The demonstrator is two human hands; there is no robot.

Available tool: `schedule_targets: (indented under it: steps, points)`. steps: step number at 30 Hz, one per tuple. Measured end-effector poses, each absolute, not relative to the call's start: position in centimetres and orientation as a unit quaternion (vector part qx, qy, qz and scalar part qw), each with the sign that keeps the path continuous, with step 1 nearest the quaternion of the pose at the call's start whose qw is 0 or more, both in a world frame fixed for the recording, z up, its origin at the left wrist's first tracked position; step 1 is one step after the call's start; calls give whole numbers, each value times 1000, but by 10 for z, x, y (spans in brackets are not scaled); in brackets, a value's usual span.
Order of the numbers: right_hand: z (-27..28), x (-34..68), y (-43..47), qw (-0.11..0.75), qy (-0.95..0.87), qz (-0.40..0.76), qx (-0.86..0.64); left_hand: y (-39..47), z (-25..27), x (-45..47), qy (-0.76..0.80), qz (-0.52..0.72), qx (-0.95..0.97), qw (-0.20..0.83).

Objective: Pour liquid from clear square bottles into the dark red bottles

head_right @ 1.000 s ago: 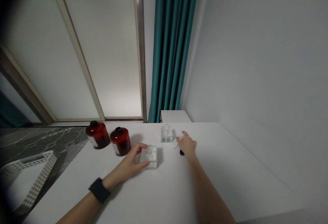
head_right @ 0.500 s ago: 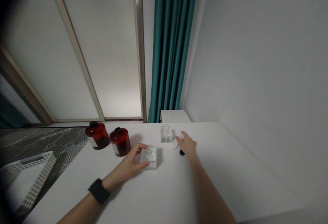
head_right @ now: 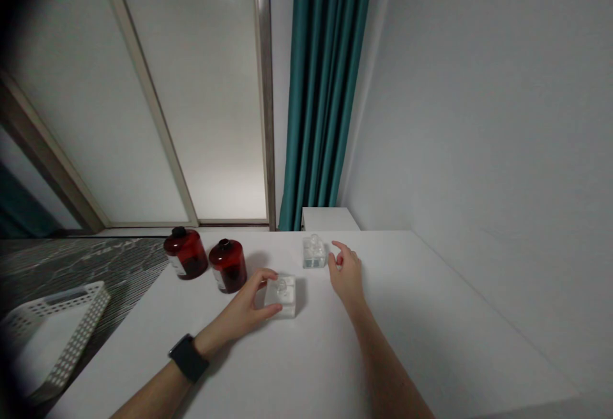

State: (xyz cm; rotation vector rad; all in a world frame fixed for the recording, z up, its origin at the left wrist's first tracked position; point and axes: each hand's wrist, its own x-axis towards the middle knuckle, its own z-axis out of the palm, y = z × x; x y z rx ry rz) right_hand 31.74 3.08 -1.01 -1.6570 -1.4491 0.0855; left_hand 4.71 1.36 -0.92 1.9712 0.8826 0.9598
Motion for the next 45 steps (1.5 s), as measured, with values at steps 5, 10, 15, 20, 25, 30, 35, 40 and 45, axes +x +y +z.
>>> schedule_targets:
  steps: [5,10,15,20,25,30,35,40,45]
  points:
    - [-3,277,12,512,-629,106,-576,13,-6,45,333,371,786,365]
    - [-6,252,1,517,-659,242,-489,16,-5,41,331,386,783,358]
    - [-13,249,2,478,-663,310,-485,18,-2,38,344,361,783,372]
    - [-14,254,5,452,-659,369,-475,17,1,37,341,353,789,369]
    - [-11,256,4,443,-647,396,-478,15,6,34,330,361,814,314]
    - [-11,254,2,434,-644,390,-494,10,16,26,307,429,827,193]
    - [-16,254,5,435,-644,387,-497,12,23,11,335,580,742,-24]
    - [-20,254,6,437,-641,388,-499,34,20,0,458,623,631,-66]
    - [-20,254,6,439,-636,392,-499,52,1,-4,501,595,620,101]
